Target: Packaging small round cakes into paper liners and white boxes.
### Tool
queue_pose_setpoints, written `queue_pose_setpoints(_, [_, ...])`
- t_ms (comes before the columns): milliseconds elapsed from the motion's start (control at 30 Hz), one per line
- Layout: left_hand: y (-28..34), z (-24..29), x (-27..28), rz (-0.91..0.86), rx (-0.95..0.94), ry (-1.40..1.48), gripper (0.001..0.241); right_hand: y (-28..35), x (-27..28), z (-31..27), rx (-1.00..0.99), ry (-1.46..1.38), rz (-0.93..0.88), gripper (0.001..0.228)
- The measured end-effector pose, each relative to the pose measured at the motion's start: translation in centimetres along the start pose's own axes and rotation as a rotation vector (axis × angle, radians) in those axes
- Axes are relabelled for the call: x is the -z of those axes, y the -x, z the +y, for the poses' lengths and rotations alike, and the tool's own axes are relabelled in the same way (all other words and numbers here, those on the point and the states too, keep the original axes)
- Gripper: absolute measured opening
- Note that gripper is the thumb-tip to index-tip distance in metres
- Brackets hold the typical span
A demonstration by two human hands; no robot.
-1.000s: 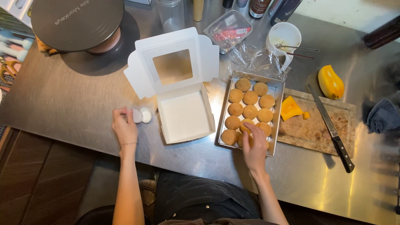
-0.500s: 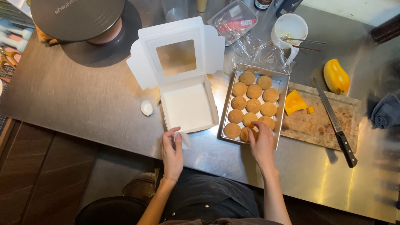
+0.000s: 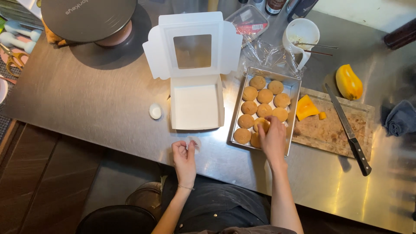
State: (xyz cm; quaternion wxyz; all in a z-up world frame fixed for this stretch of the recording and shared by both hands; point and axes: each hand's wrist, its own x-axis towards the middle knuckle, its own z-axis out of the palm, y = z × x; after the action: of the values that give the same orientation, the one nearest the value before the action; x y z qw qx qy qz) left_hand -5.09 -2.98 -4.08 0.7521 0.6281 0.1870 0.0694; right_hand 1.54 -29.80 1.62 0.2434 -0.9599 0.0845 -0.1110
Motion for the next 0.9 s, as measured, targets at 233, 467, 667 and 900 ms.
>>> queue_pose_setpoints(233, [-1.5,1.6,-0.8,-0.013,0.003,0.051,0.029,-3.6,-1.4,2.0,0.071,-0.066,0.02,0.038])
queue_pose_setpoints(467, [-1.9,5.3,-1.5,-0.028,-0.063,0.057,0.03,-6.7,-6.7,0.4,0.167,0.222,-0.108,0.054])
queue_pose_setpoints(667, [-2.7,5.2,-0.2,0.011,-0.123,0.043,0.032,-7.8,-8.9,-0.5,0.089,0.447,-0.149,0.074])
queue_pose_setpoints(900, [-4.7,6.7,-0.3,-0.014,-0.146,-0.065,0.021,-6.7,-7.0,-3.2,0.11,0.457,-0.012,0.057])
